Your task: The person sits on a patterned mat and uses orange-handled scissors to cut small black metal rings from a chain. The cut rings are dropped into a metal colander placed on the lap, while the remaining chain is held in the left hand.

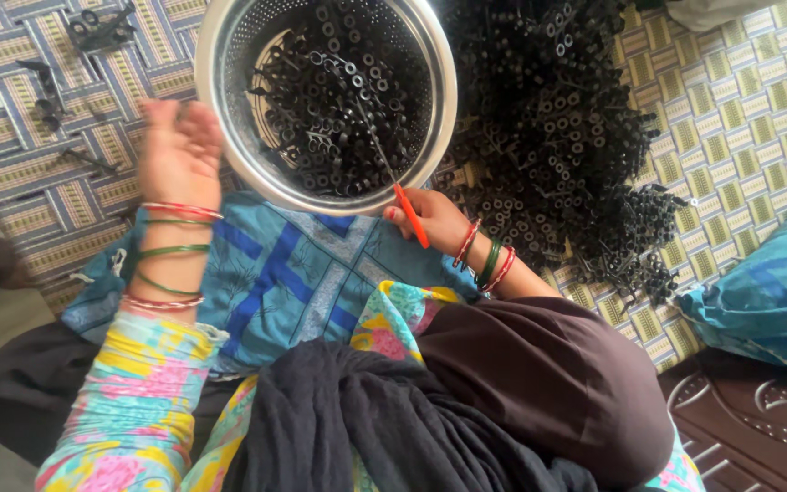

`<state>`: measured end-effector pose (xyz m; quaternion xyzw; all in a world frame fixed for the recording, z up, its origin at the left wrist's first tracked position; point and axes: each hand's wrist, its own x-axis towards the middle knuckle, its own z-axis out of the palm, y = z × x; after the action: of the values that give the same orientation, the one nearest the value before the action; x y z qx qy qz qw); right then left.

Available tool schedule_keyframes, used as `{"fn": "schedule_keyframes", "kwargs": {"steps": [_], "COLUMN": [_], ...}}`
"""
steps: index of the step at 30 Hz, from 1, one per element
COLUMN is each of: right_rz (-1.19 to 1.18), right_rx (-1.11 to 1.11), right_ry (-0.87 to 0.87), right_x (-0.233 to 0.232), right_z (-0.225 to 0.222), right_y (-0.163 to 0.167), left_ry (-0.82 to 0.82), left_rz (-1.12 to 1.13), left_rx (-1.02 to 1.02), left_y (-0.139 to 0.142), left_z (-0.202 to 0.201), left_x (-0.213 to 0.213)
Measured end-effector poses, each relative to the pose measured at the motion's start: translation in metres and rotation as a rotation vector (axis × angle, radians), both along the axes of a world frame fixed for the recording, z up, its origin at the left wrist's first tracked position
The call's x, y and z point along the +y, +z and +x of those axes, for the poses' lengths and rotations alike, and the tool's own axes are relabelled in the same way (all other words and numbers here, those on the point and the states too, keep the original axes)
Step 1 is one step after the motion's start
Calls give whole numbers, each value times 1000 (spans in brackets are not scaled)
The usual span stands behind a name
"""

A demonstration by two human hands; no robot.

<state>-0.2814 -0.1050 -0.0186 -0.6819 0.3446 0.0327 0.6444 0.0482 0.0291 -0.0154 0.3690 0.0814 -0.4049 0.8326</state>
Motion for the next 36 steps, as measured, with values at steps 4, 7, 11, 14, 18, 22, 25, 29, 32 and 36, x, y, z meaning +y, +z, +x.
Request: {"fn": "schedule_keyframes", "kwargs": {"steps": [4,7,11,14,18,22,25,29,32,36], "right_rz": [6,-8,-2,16,38,-422,-591,-705,-736,-720], "right_rx": [-85,-139,-155,-114,-19,265,237,221,189,256], "right_ry": [-18,-1,-9,-13,34,210,285,310,273,313], "right_x": [0,-3,-4,-4,-3,-1,0,4,7,7], "right_z": [-4,-5,-7,-5,4,8,9,12,14,15], "right_y": [-11,-15,-17,-14,-3,17,30,40,40,32], "left_ry": [-549,-511,-564,-548,-596,-527,-467,-469,-504,-534], "left_rz": [318,479,542,484,77,66,-18,-32,33,35], "left_rx": [-1053,-1880,-1938,-1544,-449,-224,-180,-360,-513,-501], "left_y": [-9,-10,-9,-11,-16,-20,-23,-28,-31,-34], "left_z": [-52,-65,-59,-56,-64,-90,-100,-106,-112,-117], "left_x": [-33,-61,-69,-59,-51,-35,-32,-30,-26,-23]}}
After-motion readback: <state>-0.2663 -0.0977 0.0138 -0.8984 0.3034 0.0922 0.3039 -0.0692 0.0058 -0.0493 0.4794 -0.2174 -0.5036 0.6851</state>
